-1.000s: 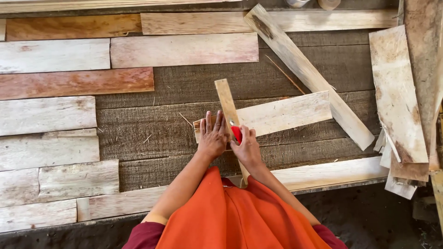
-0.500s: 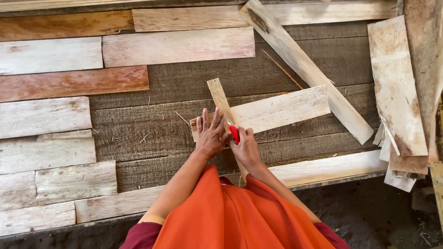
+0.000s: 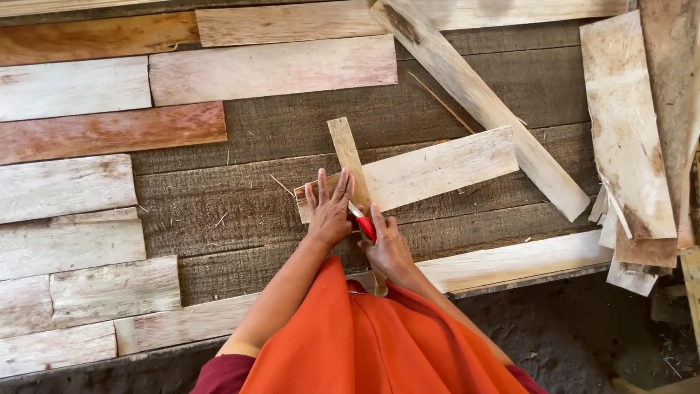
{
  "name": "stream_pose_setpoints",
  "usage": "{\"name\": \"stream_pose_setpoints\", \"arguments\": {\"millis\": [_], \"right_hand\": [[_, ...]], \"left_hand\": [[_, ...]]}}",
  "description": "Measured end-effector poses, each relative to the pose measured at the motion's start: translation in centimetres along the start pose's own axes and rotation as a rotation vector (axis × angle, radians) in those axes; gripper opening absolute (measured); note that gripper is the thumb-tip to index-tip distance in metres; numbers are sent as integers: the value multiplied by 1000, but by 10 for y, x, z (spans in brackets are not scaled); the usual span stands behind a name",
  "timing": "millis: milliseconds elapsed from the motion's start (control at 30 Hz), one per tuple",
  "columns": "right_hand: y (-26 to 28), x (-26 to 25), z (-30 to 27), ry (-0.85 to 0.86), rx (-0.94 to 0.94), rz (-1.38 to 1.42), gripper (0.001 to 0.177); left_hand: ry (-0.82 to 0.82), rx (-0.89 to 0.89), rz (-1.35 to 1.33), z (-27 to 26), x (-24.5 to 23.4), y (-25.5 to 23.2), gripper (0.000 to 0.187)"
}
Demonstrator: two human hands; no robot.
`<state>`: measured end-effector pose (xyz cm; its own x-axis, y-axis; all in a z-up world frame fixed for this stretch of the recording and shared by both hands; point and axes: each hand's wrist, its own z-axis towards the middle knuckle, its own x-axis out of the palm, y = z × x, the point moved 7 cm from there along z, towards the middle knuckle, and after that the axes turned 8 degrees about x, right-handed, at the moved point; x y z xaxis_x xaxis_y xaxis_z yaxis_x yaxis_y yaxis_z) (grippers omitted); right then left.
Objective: Cutting thin wood panels with a utility knife and arranging them on a wooden surface
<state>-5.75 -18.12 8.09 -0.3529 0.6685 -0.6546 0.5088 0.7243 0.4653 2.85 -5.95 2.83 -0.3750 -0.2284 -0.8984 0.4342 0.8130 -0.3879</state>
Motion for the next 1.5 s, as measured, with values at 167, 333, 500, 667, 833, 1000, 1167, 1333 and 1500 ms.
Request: {"name": "stream_pose_setpoints", "arguments": {"millis": [167, 333, 500, 667, 833, 1000, 1167, 1333, 1500], "right_hand": [[2, -49, -2, -27, 124, 208, 63], [-34, -71, 21, -176, 199, 405, 48], [-31, -68, 20, -78, 225, 413, 32], [-17, -48, 9, -2, 160, 298, 38], [-9, -16, 0, 29, 70, 253, 47], [-19, 1, 9, 14, 80, 189, 74], [-17, 2, 12, 13, 77, 178, 72], [-25, -1, 19, 12, 3, 249, 53], [-36, -21, 35, -33, 88, 233, 56]], "left_hand": [[64, -17, 22, 5, 4, 1, 78], [82, -11, 16, 8, 6, 4, 81], [108, 4, 20, 7, 7, 3, 96], [113, -9, 53, 7, 5, 0, 95], [133, -43, 66, 8, -4, -8, 95], [244, -71, 108, 10, -9, -13, 94], [272, -80, 126, 12, -9, -13, 96], [221, -61, 171, 11, -14, -22, 102], [218, -46, 260, 19, -4, -25, 110]]}}
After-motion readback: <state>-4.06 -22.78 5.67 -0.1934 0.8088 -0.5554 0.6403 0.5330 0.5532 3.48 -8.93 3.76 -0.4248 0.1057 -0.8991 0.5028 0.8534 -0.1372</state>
